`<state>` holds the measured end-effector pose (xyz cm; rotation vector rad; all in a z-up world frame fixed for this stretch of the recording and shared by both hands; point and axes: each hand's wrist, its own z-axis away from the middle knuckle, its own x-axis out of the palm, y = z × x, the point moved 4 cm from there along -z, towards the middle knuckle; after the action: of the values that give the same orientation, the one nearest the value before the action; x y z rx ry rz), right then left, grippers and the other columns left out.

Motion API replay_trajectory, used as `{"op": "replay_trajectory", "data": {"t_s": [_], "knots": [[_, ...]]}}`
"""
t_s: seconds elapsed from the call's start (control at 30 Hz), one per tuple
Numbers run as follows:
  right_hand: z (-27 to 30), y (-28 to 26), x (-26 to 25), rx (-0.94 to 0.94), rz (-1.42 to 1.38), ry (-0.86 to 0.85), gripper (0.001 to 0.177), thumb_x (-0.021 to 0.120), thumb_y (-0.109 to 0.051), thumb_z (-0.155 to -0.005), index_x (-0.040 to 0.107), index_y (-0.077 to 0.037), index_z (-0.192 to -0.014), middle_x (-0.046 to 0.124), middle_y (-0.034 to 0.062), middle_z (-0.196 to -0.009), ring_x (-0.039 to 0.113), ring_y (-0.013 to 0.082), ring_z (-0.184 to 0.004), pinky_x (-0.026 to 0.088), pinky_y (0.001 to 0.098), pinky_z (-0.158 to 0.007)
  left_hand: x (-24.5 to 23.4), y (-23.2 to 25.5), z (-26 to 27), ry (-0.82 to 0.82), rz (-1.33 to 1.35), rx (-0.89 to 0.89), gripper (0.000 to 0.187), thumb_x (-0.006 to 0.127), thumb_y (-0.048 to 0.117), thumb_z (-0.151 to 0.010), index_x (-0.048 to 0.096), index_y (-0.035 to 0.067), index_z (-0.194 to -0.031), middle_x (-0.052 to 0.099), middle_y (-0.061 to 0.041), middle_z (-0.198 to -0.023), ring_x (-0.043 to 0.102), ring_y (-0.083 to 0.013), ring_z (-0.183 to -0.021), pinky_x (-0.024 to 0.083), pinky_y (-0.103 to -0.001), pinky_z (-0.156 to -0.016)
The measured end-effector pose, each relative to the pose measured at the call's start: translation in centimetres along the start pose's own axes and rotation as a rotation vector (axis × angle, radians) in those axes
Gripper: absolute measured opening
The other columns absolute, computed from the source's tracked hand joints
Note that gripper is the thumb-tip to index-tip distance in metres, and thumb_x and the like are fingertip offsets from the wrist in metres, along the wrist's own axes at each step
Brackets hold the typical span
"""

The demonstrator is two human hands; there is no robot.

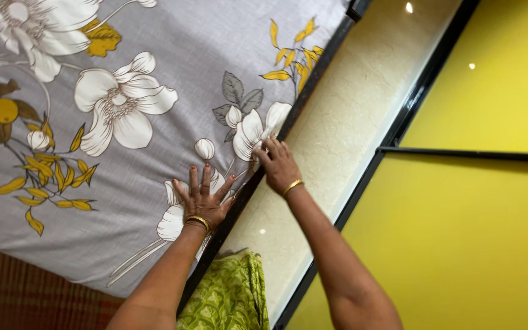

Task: The person smooths a floral-patterned bedsheet on a bed, then places and adjusts a pillow and folded blankets at the head of the bed. The person continues to smooth the sheet along the sides and corners, ensuring it is flat and aligned.

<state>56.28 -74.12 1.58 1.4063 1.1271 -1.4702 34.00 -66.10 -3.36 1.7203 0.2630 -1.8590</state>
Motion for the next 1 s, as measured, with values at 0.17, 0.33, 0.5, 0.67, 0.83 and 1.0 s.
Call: {"op": "replay_trajectory", "data": {"t_s": [0.17, 0.33, 0.5, 0.67, 0.83, 1.0], "knots": [[-3.7, 3.0, -0.1, -0.105, -0.165, -0.465, 0.029, 0.055, -0.021, -0.102, 0.063, -0.014, -0.129, 0.061, 0.0069, -0.136, 0.054, 0.0271, -0.13, 0.041, 0.0401, -0.117, -0.1, 0.0, -0.5, -0.094, 0.003, -0.032, 0.07, 0.048, 0.065, -0.093, 0.02, 0.05, -0.156, -0.002, -0.012, -0.168, -0.01, -0.0429, -0.153, -0.004, -0.086, -0.108], [-5.3, 3.2, 0.3, -0.382, -0.053, -0.647, 0.035, 0.056, -0.028, -0.095, 0.063, -0.016, -0.127, 0.06, -0.0007, -0.136, 0.048, 0.0206, -0.132, 0.029, 0.0468, -0.117, -2.1, 0.6, -1.2, -0.458, -0.006, -0.097, 0.067, 0.031, 0.068, -0.098, 0.007, 0.049, -0.159, -0.017, -0.008, -0.168, -0.019, -0.0417, -0.153, -0.009, -0.082, -0.111], [-5.8, 2.1, 1.5, -0.495, 0.187, -0.705, 0.044, 0.049, -0.023, -0.097, 0.052, -0.011, -0.139, 0.052, 0.0107, -0.142, 0.046, 0.0269, -0.134, 0.023, 0.0477, -0.116, -4.9, 0.8, -2.1, -0.691, 0.053, -0.122, 0.066, 0.029, 0.063, -0.103, 0.002, 0.051, -0.162, -0.025, -0.005, -0.169, -0.024, -0.0394, -0.154, -0.012, -0.082, -0.113], [-6.0, 2.2, 1.8, -0.53, 0.16, -0.788, 0.042, 0.048, -0.017, -0.097, 0.052, -0.006, -0.137, 0.053, 0.0169, -0.135, 0.05, 0.0322, -0.129, 0.027, 0.0455, -0.116, -5.0, 0.5, -2.6, -0.794, 0.124, -0.137, 0.067, 0.035, 0.06, -0.105, 0.002, 0.052, -0.162, -0.029, -0.003, -0.169, -0.03, -0.0351, -0.152, -0.012, -0.083, -0.114], [-6.6, 1.7, 1.6, -0.661, 0.14, -0.61, 0.039, 0.052, -0.018, -0.094, 0.056, -0.009, -0.131, 0.057, 0.0062, -0.129, 0.053, 0.023, -0.127, 0.034, 0.0473, -0.106, -2.1, 0.2, -2.2, -0.305, 0.108, -0.081, 0.072, 0.04, 0.065, -0.092, 0.011, 0.053, -0.157, -0.026, 0.0, -0.167, -0.029, -0.0306, -0.147, -0.007, -0.085, -0.107], [-7.4, 2.0, 1.9, -0.539, 0.047, -0.747, 0.031, 0.053, -0.019, -0.097, 0.059, -0.018, -0.127, 0.059, 0.0015, -0.123, 0.055, 0.0197, -0.122, 0.04, 0.0431, -0.097, 1.1, 0.0, -1.3, -0.196, 0.098, -0.095, 0.07, 0.042, 0.064, -0.088, 0.017, 0.054, -0.153, -0.021, 0.001, -0.168, -0.024, -0.034, -0.147, -0.002, -0.087, -0.105]]}}
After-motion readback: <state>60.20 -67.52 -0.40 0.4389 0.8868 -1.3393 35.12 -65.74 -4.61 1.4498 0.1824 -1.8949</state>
